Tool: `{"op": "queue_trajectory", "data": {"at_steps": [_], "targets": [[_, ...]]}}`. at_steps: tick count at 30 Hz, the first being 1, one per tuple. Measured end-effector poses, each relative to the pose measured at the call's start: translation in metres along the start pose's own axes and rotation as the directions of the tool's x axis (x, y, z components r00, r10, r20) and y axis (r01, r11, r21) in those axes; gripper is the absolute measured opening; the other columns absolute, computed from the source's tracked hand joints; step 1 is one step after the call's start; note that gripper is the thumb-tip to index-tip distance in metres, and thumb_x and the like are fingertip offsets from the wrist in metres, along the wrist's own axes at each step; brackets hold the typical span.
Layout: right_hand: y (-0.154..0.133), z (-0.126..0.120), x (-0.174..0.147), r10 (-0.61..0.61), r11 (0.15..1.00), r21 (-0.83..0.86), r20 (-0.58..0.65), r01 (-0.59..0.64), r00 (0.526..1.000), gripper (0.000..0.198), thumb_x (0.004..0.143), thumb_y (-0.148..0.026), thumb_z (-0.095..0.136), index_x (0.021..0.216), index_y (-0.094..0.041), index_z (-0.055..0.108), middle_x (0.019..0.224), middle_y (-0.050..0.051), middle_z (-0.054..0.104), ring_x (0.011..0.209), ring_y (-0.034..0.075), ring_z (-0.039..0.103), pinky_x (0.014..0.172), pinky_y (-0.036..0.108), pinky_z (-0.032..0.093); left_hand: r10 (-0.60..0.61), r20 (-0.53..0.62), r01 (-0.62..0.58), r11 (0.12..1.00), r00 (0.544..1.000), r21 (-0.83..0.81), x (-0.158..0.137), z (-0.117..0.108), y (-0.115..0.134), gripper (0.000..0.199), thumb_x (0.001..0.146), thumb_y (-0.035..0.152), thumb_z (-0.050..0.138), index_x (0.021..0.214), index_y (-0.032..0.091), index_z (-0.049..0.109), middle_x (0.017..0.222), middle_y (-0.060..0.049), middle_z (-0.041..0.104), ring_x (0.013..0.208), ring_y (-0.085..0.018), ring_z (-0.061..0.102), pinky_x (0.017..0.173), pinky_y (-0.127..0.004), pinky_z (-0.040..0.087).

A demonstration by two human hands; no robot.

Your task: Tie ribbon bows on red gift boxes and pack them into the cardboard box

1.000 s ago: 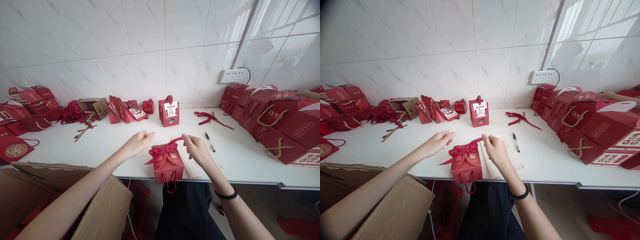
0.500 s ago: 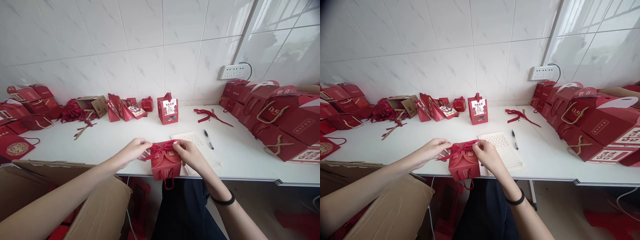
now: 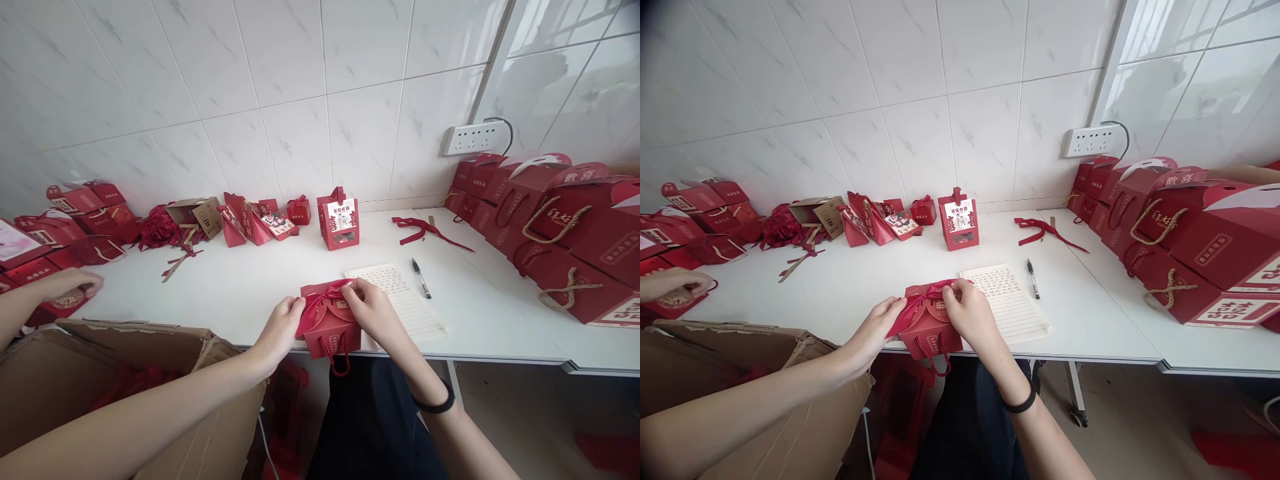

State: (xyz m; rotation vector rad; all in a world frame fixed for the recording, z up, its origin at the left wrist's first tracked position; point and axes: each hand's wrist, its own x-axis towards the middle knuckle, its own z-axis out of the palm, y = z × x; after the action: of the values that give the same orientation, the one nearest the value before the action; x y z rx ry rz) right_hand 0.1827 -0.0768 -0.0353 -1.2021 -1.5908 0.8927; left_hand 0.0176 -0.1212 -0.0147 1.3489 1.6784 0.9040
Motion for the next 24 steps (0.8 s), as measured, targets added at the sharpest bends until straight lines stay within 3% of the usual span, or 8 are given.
{"op": "queue_trajectory", "data": {"at_steps": [4, 12, 15, 18, 20, 22, 24], "targets": [[0.011, 0.003, -0.006, 0.014, 0.964, 0.267, 0.013, -0.017, 1.0, 0.034, 0.078, -0.05, 0.048, 0.066, -0.019, 0.044, 0.062, -0.001, 0.046, 0.061, 0.017, 0.044, 0.056, 0.025, 0.034, -0.006, -0.089, 0.002, 0.999, 0.996, -0.049, 0.0, 0.008, -0.009, 0.034, 0.085, 0.052, 0.034, 0.076, 0.02, 0.041, 0.074, 0.001, 0.051, 0.071, -0.015, 0.05, 0.069, -0.03, 0.041], [0.016, 0.018, -0.012, 0.098, 0.767, 0.64, -0.061, -0.037, 0.993, 0.038, 0.072, -0.052, 0.06, 0.066, -0.017, 0.045, 0.068, -0.001, 0.048, 0.063, 0.014, 0.043, 0.062, 0.024, 0.036, 0.045, -0.071, -0.059, 0.976, 0.997, -0.21, 0.0, 0.014, -0.015, 0.028, 0.087, 0.047, 0.035, 0.076, 0.021, 0.036, 0.078, 0.0, 0.049, 0.075, -0.014, 0.048, 0.073, -0.03, 0.04], [0.02, 0.019, -0.013, 0.155, 0.697, 0.713, -0.045, -0.077, 0.987, 0.04, 0.068, -0.051, 0.064, 0.066, -0.017, 0.043, 0.063, -0.002, 0.045, 0.057, 0.012, 0.04, 0.053, 0.021, 0.035, 0.072, -0.055, -0.081, 0.977, 0.996, -0.197, 0.002, 0.011, -0.017, 0.028, 0.086, 0.045, 0.036, 0.072, 0.02, 0.035, 0.073, 0.002, 0.046, 0.069, -0.013, 0.046, 0.069, -0.028, 0.038], [0.024, 0.011, -0.011, 0.154, 0.751, 0.644, 0.043, -0.145, 0.987, 0.039, 0.069, -0.053, 0.062, 0.071, -0.018, 0.044, 0.056, -0.004, 0.04, 0.045, 0.01, 0.033, 0.039, 0.018, 0.026, 0.144, 0.014, -0.143, 0.989, 0.989, -0.048, 0.004, 0.005, -0.014, 0.03, 0.085, 0.045, 0.035, 0.068, 0.02, 0.033, 0.066, 0.004, 0.04, 0.066, -0.013, 0.042, 0.067, -0.028, 0.036], [0.021, 0.001, -0.012, 0.137, 0.806, 0.579, 0.02, -0.123, 0.99, 0.038, 0.071, -0.052, 0.06, 0.085, -0.019, 0.048, 0.057, -0.005, 0.04, 0.043, 0.011, 0.034, 0.033, 0.017, 0.024, 0.121, 0.026, -0.121, 0.992, 0.992, 0.025, 0.006, -0.002, -0.01, 0.029, 0.086, 0.046, 0.033, 0.073, 0.021, 0.035, 0.071, 0.003, 0.043, 0.071, -0.014, 0.046, 0.071, -0.03, 0.038], [0.009, -0.013, -0.02, 0.076, 0.851, 0.526, -0.097, -0.014, 0.992, 0.035, 0.076, -0.047, 0.057, 0.095, -0.02, 0.048, 0.061, -0.005, 0.041, 0.045, 0.011, 0.036, 0.033, 0.018, 0.028, 0.093, -0.005, -0.092, 0.995, 0.996, 0.047, 0.009, -0.011, -0.004, 0.03, 0.085, 0.05, 0.03, 0.087, 0.021, 0.039, 0.09, -0.002, 0.051, 0.088, -0.018, 0.052, 0.081, -0.033, 0.041], [-0.012, -0.029, -0.038, -0.06, 0.885, 0.44, -0.211, 0.15, 0.976, 0.023, 0.083, -0.04, 0.053, 0.094, -0.02, 0.051, 0.062, -0.004, 0.041, 0.046, 0.011, 0.037, 0.037, 0.019, 0.032, 0.144, 0.038, -0.148, 0.982, 0.989, 0.12, 0.013, -0.021, 0.004, 0.042, 0.084, 0.055, 0.031, 0.108, 0.021, 0.038, 0.119, -0.009, 0.048, 0.111, -0.022, 0.047, 0.093, -0.038, 0.038]]}}
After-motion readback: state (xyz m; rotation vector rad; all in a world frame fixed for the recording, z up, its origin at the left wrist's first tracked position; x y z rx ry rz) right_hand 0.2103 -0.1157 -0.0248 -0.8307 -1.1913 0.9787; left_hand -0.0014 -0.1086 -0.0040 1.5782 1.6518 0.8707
